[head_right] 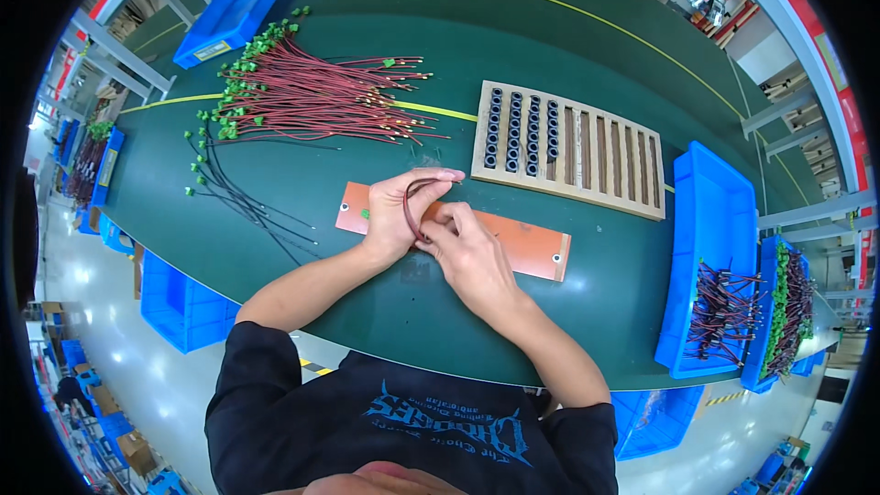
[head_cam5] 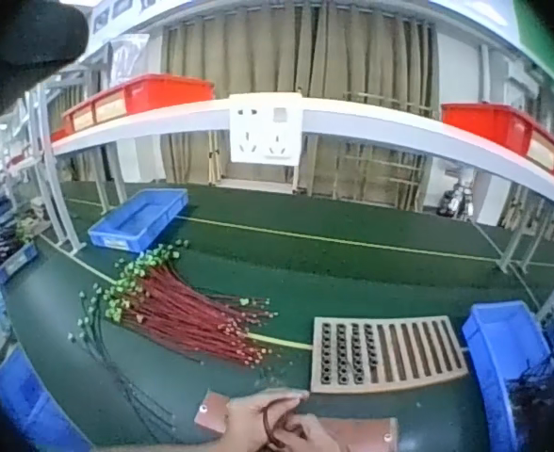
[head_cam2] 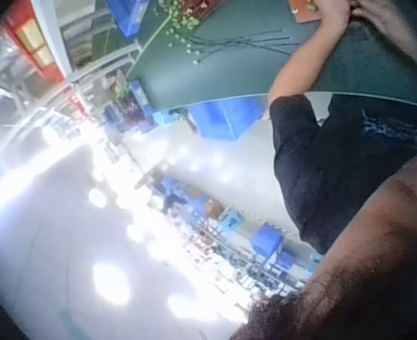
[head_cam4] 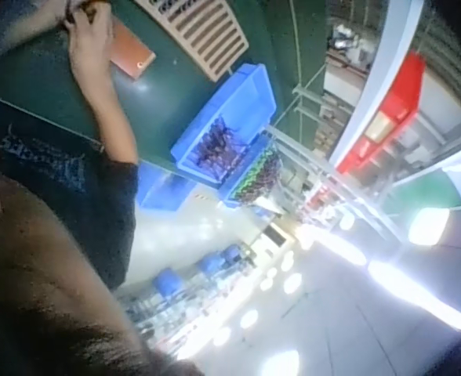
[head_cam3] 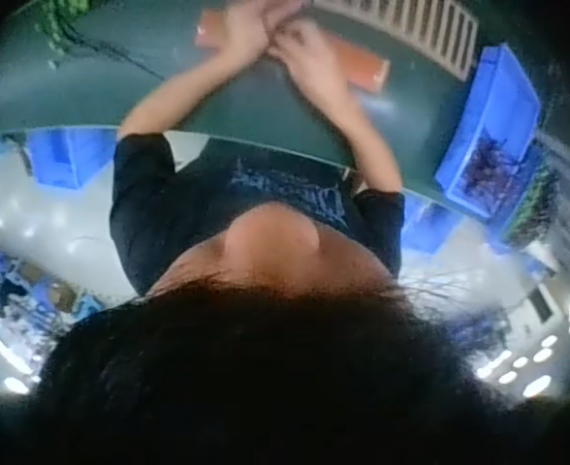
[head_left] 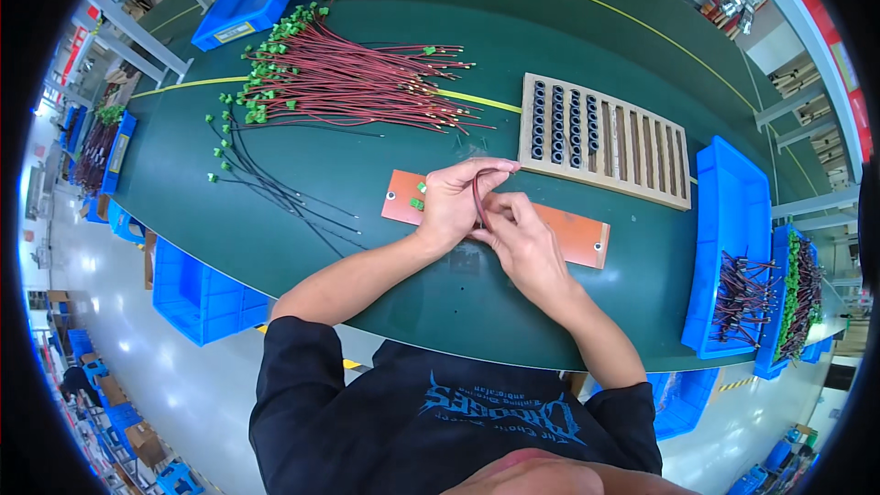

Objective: The person assembles wire harnesses by inserting green connectors into red wires and securing them with black heat shrink tubing. They use a handheld tool to crimp the tubing onto the wires, then place the finished units into a wooden organizer.

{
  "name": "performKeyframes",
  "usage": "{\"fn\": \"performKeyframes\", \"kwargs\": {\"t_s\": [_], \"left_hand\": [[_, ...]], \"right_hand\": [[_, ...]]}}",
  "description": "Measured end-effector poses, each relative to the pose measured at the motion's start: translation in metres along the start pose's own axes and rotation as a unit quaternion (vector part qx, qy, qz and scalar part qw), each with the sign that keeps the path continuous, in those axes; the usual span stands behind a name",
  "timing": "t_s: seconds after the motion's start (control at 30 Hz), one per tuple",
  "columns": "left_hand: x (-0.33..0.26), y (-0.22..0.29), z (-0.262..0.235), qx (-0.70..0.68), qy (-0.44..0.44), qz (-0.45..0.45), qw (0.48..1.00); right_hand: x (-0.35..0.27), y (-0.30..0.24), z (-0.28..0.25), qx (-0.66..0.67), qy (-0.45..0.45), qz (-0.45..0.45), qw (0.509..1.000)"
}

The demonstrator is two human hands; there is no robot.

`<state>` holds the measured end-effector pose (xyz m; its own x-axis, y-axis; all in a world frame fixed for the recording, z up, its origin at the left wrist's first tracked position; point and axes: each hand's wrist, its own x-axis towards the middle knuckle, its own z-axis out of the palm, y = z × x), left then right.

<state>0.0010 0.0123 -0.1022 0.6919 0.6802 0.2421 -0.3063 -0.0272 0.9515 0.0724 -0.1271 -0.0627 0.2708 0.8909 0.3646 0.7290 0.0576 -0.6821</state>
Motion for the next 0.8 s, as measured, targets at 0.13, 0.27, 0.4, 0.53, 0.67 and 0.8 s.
{"fn": "performKeyframes", "kwargs": {"t_s": [0.13,0.27,0.4,0.53,0.67,0.8], "left_hand": [[0.001,0.0,0.0,0.023,-0.006,0.02,1.0],[0.001,0.003,0.0,-0.038,-0.02,-0.03,0.999],[0.0,-0.004,-0.001,-0.069,-0.021,-0.04,0.997],[-0.002,-0.001,0.001,-0.117,-0.038,-0.112,0.986],[-0.002,0.001,-0.002,-0.069,-0.057,-0.117,0.989],[-0.001,0.002,-0.004,-0.064,-0.059,-0.138,0.987]], "right_hand": [[-0.002,-0.004,-0.022,-0.149,-0.002,-0.039,0.988],[-0.002,0.026,-0.036,-0.154,0.047,0.016,0.987],[-0.004,0.04,-0.031,0.173,0.084,0.303,0.934],[-0.012,0.06,-0.024,0.274,0.108,0.265,0.918],[-0.01,0.06,-0.023,0.299,0.109,0.261,0.911],[-0.011,0.06,-0.025,0.307,0.097,0.298,0.899]]}}
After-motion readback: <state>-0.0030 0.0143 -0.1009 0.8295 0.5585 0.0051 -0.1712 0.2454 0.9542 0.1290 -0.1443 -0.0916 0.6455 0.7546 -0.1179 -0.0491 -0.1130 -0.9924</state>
